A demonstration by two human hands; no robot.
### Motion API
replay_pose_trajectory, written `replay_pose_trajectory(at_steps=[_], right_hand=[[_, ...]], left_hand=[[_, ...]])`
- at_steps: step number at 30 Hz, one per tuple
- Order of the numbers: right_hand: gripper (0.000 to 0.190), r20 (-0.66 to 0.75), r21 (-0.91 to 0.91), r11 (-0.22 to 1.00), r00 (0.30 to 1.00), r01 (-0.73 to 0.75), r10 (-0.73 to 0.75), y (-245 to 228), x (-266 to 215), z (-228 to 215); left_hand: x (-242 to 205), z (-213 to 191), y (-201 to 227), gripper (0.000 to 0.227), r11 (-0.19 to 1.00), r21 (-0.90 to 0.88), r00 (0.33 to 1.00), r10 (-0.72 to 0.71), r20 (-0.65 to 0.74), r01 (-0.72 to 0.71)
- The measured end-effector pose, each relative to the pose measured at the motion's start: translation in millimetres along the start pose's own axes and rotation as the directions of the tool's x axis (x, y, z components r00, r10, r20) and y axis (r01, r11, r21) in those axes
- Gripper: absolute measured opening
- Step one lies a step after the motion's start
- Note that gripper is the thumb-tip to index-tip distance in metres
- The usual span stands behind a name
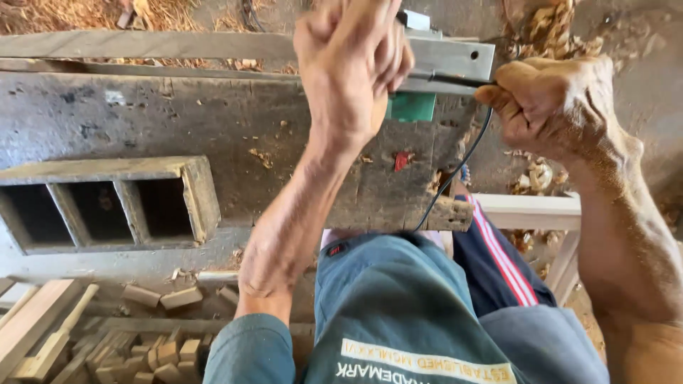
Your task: Adjusting and operating an electric hand-held wood planer on a piece of lumber.
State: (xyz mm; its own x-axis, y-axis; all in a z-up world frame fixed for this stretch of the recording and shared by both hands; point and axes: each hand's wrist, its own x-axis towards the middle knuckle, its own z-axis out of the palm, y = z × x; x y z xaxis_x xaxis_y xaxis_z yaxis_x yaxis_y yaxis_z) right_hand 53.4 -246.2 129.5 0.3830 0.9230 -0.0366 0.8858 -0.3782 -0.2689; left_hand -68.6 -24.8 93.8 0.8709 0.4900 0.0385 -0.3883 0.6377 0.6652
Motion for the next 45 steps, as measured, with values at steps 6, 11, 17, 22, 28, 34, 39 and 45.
replay_pose_trajectory(at_steps=[6,11,17,22,28,34,39,45], right_hand=[[0.032,0.046,-0.053,0.986,0.987,0.157,-0.155,21.1,10.1,2.0],[0.042,0.257,-0.185,0.975,0.964,0.122,-0.072,38.5,16.4,3.6],[0.031,0.08,0.057,0.942,0.939,0.332,-0.336,110.2,20.2,46.5],[0.026,0.486,-0.418,0.691,0.788,0.59,-0.378,84.4,37.6,30.3],[0.042,0.129,-0.202,0.948,0.966,0.246,-0.223,6.5,36.1,-0.9],[0.042,-0.023,-0.238,0.963,0.99,0.129,-0.139,-0.9,25.4,9.2],[0.043,-0.08,-0.219,0.974,0.994,0.056,-0.076,-17.9,18.8,16.3],[0.042,-0.1,-0.27,0.959,0.993,-0.089,0.064,-42.1,18.2,16.5]], left_hand=[[-27.0,10.3,4.4,0.05,0.997,-0.001,0.984,0.074,-0.163,-0.076],[-39.0,10.2,-6.8,0.056,0.994,-0.04,0.985,0.094,-0.144,-0.1],[-63.5,32.3,-28.8,0.049,0.929,0.315,0.966,0.235,-0.107,-0.192],[-59.0,21.5,-42.4,0.039,0.912,0.303,0.928,0.334,-0.163,-0.276],[-21.6,0.2,-14.5,0.034,0.922,0.192,0.918,0.367,-0.148,-0.338],[-18.5,-26.3,-26.4,0.044,0.93,0.05,0.928,0.366,-0.063,-0.364],[-8.4,-22.2,-7.4,0.05,0.971,0.049,0.969,0.238,-0.068,-0.236],[4.6,-46.9,-10.0,0.046,0.983,0.11,0.989,0.149,-0.022,-0.146]])
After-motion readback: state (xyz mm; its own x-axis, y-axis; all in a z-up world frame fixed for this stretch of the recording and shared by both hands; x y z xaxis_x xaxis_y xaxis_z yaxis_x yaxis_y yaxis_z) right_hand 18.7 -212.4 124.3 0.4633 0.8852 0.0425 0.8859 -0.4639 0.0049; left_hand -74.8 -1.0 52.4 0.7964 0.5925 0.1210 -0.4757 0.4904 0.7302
